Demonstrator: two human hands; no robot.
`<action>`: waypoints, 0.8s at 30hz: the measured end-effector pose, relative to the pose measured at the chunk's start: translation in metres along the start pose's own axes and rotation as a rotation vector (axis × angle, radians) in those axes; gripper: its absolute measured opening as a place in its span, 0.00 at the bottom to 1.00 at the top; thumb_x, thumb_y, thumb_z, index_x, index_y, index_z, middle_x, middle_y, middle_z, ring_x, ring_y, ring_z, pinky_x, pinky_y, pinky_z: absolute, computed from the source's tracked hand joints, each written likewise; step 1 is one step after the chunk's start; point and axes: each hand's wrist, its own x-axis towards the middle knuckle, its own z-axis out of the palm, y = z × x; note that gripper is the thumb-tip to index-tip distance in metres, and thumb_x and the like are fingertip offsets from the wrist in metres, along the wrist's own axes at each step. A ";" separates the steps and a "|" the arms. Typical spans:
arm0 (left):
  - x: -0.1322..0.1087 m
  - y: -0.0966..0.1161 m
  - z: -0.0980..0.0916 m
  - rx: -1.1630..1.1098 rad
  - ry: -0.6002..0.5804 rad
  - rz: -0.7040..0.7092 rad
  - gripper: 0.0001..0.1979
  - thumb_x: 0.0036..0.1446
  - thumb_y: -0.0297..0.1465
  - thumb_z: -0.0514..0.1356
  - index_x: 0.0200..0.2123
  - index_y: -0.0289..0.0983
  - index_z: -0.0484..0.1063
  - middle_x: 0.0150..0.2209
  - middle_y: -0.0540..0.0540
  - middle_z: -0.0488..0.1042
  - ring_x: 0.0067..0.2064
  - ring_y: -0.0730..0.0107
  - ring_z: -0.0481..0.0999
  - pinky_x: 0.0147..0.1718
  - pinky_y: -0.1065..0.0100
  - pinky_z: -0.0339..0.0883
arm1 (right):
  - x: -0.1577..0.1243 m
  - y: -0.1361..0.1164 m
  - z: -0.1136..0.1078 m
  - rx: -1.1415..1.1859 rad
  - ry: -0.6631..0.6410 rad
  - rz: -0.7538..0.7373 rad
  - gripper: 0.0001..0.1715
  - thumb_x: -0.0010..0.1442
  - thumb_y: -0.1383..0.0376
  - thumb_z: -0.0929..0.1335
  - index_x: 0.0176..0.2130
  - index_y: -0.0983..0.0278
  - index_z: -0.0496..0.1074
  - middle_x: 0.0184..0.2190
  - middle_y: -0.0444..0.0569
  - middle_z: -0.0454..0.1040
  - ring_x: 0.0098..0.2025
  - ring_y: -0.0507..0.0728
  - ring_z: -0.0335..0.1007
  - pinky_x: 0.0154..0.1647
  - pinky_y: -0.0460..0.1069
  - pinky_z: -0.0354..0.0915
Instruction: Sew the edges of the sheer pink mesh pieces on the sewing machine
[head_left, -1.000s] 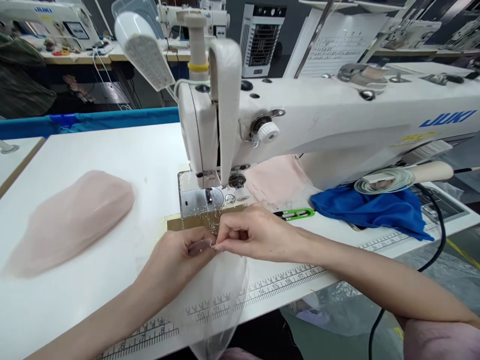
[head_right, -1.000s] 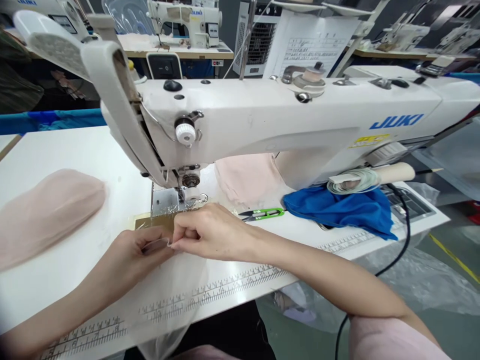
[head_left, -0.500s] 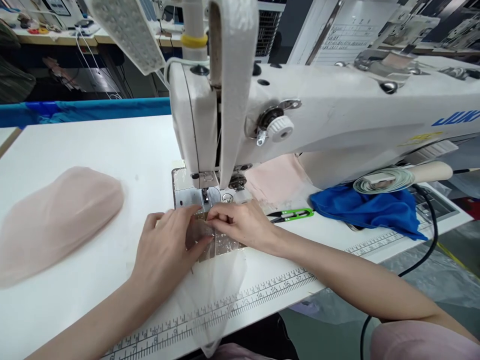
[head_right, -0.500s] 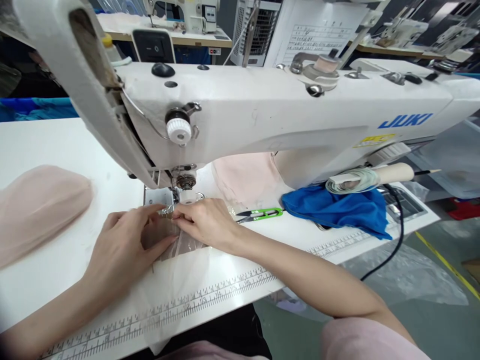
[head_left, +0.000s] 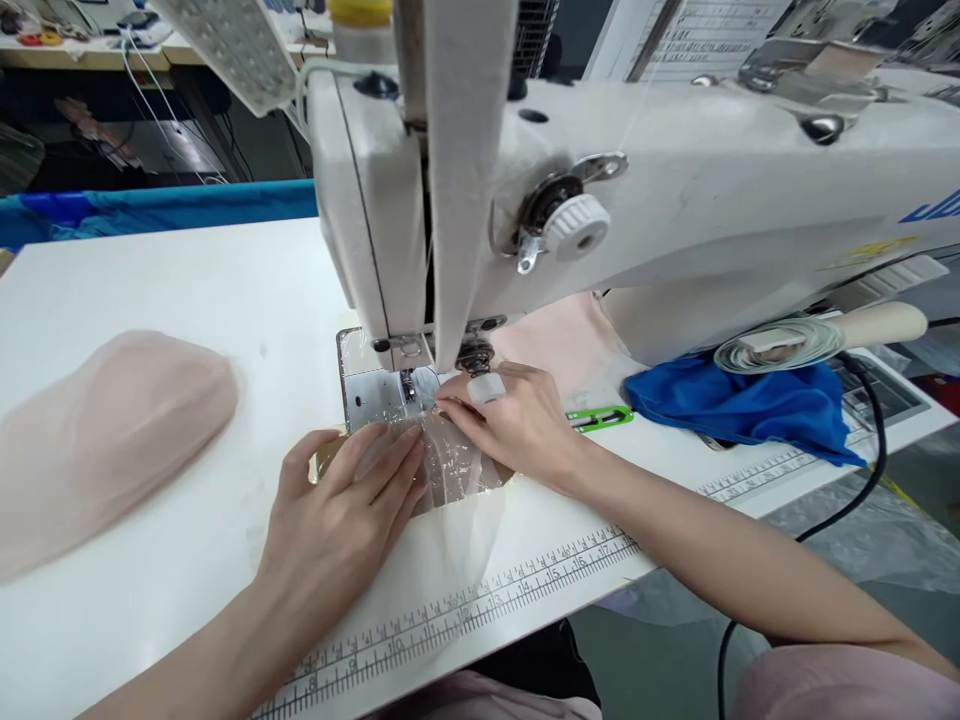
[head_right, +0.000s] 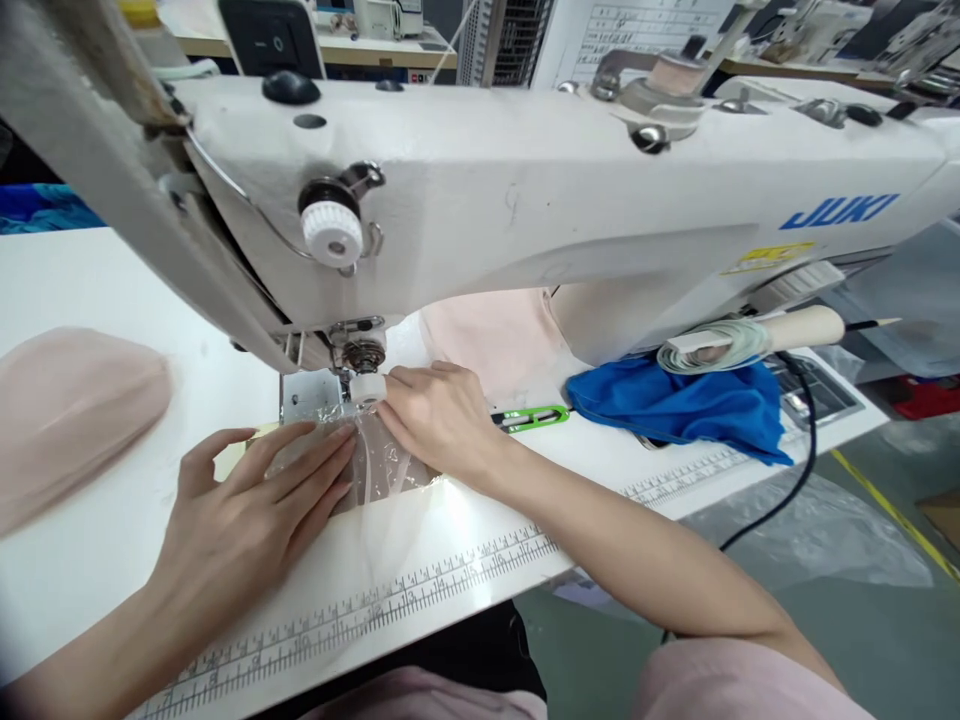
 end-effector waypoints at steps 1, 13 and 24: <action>0.001 -0.002 0.002 -0.010 0.008 -0.001 0.12 0.67 0.29 0.53 0.50 0.41 0.73 0.49 0.52 0.79 0.51 0.61 0.75 0.51 0.54 0.55 | -0.003 -0.001 -0.001 0.001 0.039 -0.063 0.15 0.68 0.65 0.63 0.38 0.64 0.79 0.25 0.43 0.76 0.21 0.49 0.61 0.26 0.47 0.52; 0.003 -0.005 0.009 -0.049 -0.007 -0.068 0.16 0.66 0.36 0.55 0.55 0.39 0.71 0.50 0.45 0.78 0.56 0.55 0.72 0.55 0.51 0.52 | -0.012 -0.009 0.001 -0.149 -0.011 -0.164 0.17 0.67 0.59 0.65 0.44 0.68 0.77 0.37 0.49 0.78 0.38 0.55 0.69 0.30 0.51 0.54; 0.007 -0.004 0.010 0.000 -0.049 -0.062 0.20 0.64 0.36 0.57 0.58 0.39 0.68 0.53 0.41 0.76 0.56 0.50 0.72 0.53 0.48 0.55 | -0.008 -0.004 0.001 -0.132 -0.129 -0.126 0.18 0.69 0.60 0.61 0.46 0.66 0.77 0.42 0.52 0.76 0.41 0.56 0.68 0.36 0.52 0.58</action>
